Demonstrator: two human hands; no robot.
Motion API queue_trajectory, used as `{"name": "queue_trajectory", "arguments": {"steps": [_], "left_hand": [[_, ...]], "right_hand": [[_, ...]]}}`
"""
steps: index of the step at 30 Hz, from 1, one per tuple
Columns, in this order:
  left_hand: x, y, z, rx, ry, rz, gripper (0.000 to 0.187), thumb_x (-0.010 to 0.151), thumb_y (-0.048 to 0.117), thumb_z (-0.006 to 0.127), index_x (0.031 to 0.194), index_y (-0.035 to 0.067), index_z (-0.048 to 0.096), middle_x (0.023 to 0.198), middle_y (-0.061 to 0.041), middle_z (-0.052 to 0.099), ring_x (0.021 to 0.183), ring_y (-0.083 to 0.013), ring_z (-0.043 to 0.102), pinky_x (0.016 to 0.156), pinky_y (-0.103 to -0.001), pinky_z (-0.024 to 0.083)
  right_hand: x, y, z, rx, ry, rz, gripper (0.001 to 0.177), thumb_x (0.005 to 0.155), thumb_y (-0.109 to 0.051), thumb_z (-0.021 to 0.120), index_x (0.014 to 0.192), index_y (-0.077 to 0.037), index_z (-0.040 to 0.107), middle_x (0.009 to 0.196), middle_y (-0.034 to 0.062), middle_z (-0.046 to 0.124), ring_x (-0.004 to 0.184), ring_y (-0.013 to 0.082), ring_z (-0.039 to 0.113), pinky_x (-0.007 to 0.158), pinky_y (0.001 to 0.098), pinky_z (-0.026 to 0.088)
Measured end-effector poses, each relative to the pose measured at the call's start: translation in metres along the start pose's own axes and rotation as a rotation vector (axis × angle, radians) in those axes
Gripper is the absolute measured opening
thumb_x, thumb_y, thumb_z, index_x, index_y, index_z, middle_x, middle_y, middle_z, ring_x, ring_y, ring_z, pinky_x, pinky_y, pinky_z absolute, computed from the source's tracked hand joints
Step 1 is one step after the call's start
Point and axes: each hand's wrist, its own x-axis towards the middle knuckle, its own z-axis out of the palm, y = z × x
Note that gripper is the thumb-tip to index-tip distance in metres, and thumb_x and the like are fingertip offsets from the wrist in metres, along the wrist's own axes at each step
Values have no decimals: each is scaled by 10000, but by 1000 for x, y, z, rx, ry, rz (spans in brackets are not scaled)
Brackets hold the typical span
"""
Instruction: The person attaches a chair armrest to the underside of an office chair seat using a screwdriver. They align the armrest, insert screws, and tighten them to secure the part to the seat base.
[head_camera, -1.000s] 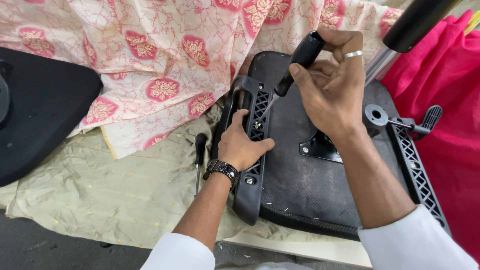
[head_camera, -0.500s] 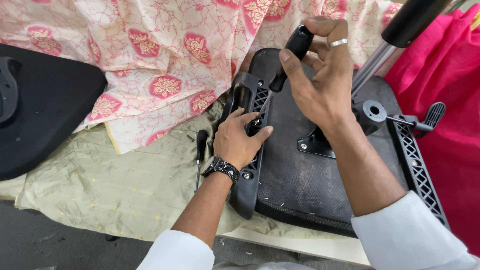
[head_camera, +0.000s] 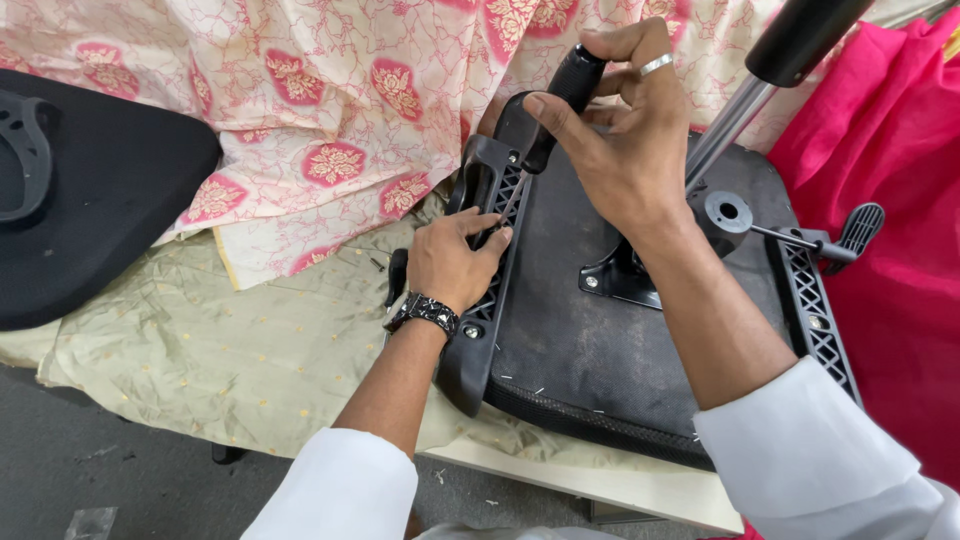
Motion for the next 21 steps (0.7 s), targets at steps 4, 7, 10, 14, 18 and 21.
{"name": "queue_trajectory", "arguments": {"steps": [4,7,10,14,18,21], "left_hand": [[1,-5,2,-11,2,-4,324,793,383,782,1074,225,810,1277,-89,707,1141,-305,686,1003,-393,514],[2,-8,5,-22,17,20,323,792,382,785,1067,217,815,1276,-96,709,1145,-306,688,1013,-390,510],[1,-11,7,-21,27,23,324,792,393,788,1062,217,816,1269,-98,715,1150,-308,685,1020,-391,506],[3,-11,7,-19,29,16,335,788,401,796,1066,214,814,1266,-111,709,1154,-314,683,1029,-389,505],[2,-10,7,-32,22,12,339,782,389,787,1071,216,820,1267,-117,708,1148,-317,686,1029,-389,507],[1,-7,5,-7,36,20,349,784,399,775,1081,220,810,1257,-108,712,1137,-314,688,1006,-400,513]], "right_hand": [[-2,3,-7,314,-36,122,354,1052,0,664,1310,-25,423,1240,72,579,1107,112,663,946,228,613],[-5,1,-8,33,4,29,410,1059,-14,817,1282,-11,474,1184,92,633,1050,125,699,865,265,666],[-8,-6,-5,91,-9,9,356,1109,3,738,1341,-14,468,1203,78,636,1110,119,687,957,268,677],[-9,-14,-2,198,22,41,382,989,-2,705,1271,-26,448,1183,58,606,1066,115,665,920,252,596],[-10,-19,2,-60,94,44,414,993,-19,817,1251,-16,493,1207,97,639,1074,162,693,833,299,658],[-12,-22,3,86,116,79,376,961,2,713,1252,-22,477,1295,83,605,1146,157,659,913,288,614]]}}
